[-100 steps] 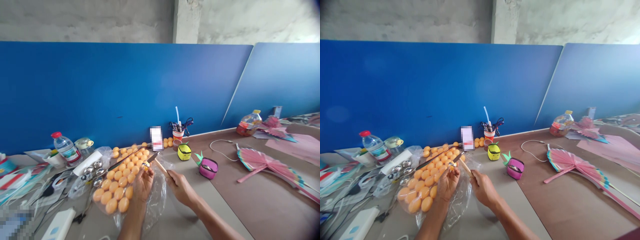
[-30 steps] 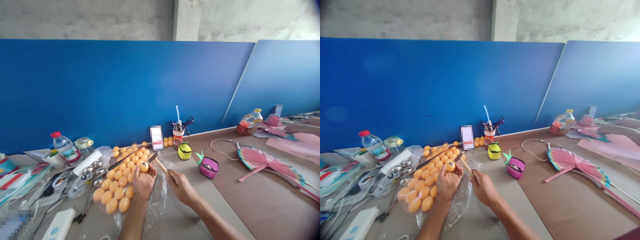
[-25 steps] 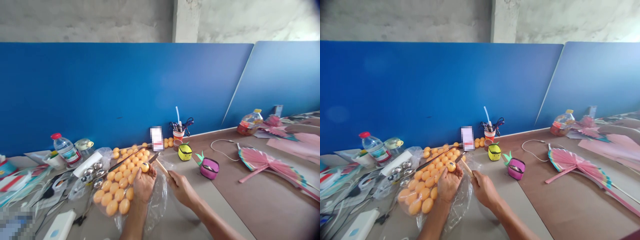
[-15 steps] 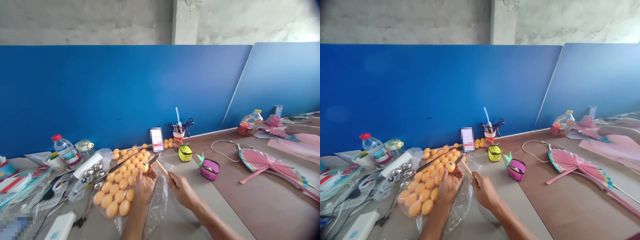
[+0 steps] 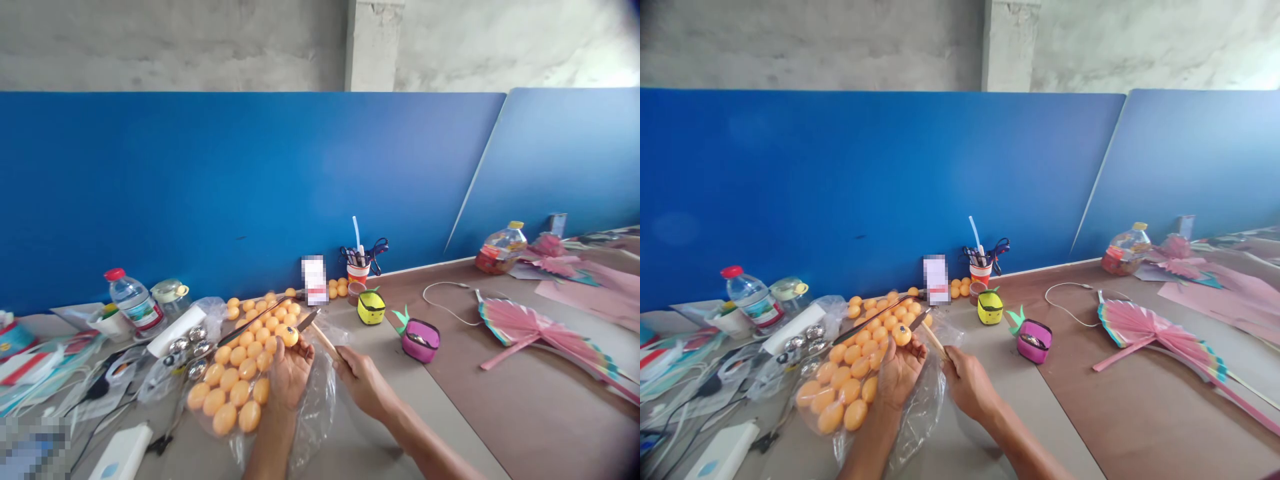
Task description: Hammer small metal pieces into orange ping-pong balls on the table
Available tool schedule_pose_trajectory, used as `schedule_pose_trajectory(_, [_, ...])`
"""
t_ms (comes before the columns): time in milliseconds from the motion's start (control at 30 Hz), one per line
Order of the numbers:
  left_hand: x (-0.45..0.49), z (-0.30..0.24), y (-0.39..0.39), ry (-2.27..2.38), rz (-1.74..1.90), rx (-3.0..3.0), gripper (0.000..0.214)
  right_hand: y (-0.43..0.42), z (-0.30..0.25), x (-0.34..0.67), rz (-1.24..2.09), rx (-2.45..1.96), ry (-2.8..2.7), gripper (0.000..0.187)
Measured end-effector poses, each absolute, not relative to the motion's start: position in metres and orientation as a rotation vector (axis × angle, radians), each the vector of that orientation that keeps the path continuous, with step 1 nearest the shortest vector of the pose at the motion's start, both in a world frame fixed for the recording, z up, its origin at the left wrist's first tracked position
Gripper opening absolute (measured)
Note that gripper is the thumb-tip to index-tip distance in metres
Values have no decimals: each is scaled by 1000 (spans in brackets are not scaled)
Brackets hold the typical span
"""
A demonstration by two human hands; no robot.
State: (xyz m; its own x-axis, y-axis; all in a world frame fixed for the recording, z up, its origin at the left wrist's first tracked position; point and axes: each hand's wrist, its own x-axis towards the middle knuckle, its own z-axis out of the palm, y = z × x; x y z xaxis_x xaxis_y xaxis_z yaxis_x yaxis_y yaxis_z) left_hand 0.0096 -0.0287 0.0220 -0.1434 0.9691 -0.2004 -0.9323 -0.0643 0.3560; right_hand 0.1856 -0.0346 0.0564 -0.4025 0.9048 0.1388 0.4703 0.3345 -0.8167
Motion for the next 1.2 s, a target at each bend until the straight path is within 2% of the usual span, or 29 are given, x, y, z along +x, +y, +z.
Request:
schedule_pose_trajectory(467, [9,25,-30,455,1640,114,20,-35,55,187,950,-1193,-2016,15])
schedule_pose_trajectory(700, [7,19,-29,448,1643,104,10,-34,56,186,946,-1192,-2019,15])
schedule_pose_trajectory(933, [9,21,-27,456,1676,100,32,-33,57,187,922,-1190,-1996,17])
schedule_pose_trajectory(1200, [9,20,-27,449,1679,92,18,-31,55,188,897,-1192,-1991,17])
